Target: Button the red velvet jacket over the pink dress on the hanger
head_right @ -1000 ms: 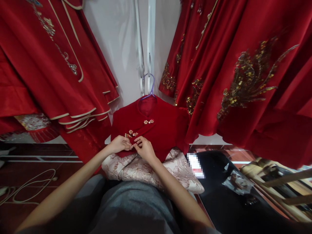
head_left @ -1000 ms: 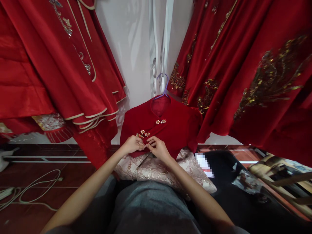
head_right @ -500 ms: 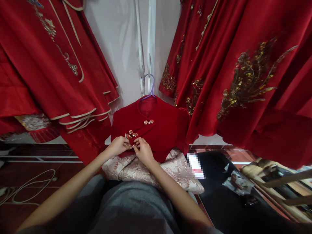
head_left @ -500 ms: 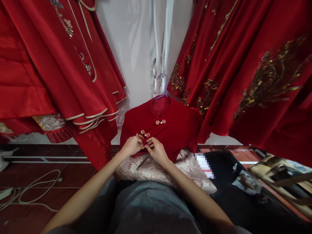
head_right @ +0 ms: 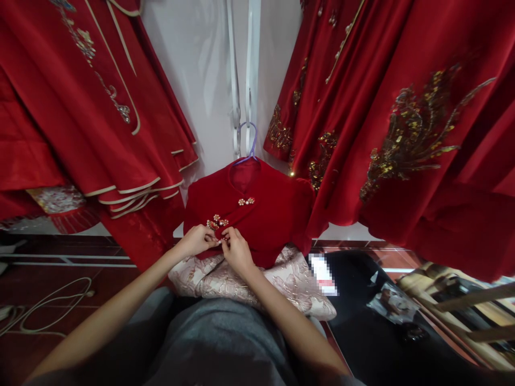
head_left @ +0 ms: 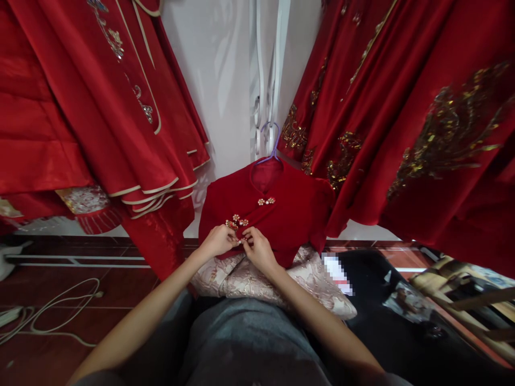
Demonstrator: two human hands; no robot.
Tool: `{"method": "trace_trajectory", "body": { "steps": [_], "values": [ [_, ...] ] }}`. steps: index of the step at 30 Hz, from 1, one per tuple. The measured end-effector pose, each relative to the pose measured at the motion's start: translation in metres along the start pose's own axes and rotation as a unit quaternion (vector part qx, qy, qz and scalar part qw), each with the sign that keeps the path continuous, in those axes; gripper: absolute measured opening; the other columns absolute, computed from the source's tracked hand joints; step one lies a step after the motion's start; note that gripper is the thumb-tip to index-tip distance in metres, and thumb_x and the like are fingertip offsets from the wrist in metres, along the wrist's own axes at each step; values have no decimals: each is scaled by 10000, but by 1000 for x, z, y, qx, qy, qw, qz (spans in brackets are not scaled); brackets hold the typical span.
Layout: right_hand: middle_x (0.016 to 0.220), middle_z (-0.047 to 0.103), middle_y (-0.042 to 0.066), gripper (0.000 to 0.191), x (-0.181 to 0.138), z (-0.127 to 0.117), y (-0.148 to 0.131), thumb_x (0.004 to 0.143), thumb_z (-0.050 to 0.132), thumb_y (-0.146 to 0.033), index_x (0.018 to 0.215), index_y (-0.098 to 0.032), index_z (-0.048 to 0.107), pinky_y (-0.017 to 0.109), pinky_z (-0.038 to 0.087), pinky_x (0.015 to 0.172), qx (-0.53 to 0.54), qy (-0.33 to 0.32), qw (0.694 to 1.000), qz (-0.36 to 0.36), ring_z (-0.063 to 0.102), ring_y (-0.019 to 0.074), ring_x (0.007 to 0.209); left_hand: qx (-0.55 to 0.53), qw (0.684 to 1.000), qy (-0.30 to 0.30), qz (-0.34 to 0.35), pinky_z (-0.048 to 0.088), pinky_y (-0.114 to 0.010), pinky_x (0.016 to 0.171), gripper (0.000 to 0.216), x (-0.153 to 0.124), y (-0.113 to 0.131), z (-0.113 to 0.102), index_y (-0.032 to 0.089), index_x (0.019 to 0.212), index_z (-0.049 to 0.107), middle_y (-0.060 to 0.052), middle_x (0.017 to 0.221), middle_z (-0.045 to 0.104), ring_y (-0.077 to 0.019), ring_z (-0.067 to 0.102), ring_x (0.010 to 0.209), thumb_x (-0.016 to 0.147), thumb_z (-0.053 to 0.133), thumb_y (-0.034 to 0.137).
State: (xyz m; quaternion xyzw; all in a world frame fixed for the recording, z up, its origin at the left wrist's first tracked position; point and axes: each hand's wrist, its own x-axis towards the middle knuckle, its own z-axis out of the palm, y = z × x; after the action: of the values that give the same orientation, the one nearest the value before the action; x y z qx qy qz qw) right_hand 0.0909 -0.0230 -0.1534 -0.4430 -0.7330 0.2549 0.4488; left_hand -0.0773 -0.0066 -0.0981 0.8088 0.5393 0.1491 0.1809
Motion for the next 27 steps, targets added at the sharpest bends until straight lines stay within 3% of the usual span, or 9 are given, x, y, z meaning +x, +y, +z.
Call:
{"method": "trace_trajectory", "body": {
  "steps": [9,15,20,24,27],
  "values": [
    [982,595,44,133,2,-1,2,860,496,-208,991,-209,521,266,511,701,5,-15,1000,-8,603,135,755,61,997,33,41,410,-246,616,245,3,0,8,142,899,633,-54,796,695,-191,644,713,738,698,315],
    [909,602,11,130,5,-8,1,846,524,-230,975,-222,527,254,483,690,-24,-32,999,2,598,122,711,28,998,40,40,403,-229,591,172,1,1,3,170,810,659,-28,754,702,-177,660,708,754,692,330],
    [807,584,-25,126,4,-12,-5,826,548,-247,942,-230,503,235,427,596,-59,-41,997,31,558,112,605,4,999,38,23,424,-210,620,67,-1,6,0,186,698,653,-7,720,711,-160,679,731,748,651,230],
    [801,580,-15,151,5,-16,-16,808,575,-257,915,-222,474,238,396,579,-98,-33,992,71,568,133,655,6,999,32,8,436,-206,638,28,-3,8,-3,187,685,647,-4,716,713,-156,683,738,709,643,172],
    [868,601,22,208,5,-30,-27,788,621,-267,945,-208,499,261,414,639,-152,-90,978,112,597,161,751,8,1000,22,-1,439,-206,644,36,-4,9,-10,197,736,667,6,750,719,-150,679,746,707,670,218]
  ]
}}
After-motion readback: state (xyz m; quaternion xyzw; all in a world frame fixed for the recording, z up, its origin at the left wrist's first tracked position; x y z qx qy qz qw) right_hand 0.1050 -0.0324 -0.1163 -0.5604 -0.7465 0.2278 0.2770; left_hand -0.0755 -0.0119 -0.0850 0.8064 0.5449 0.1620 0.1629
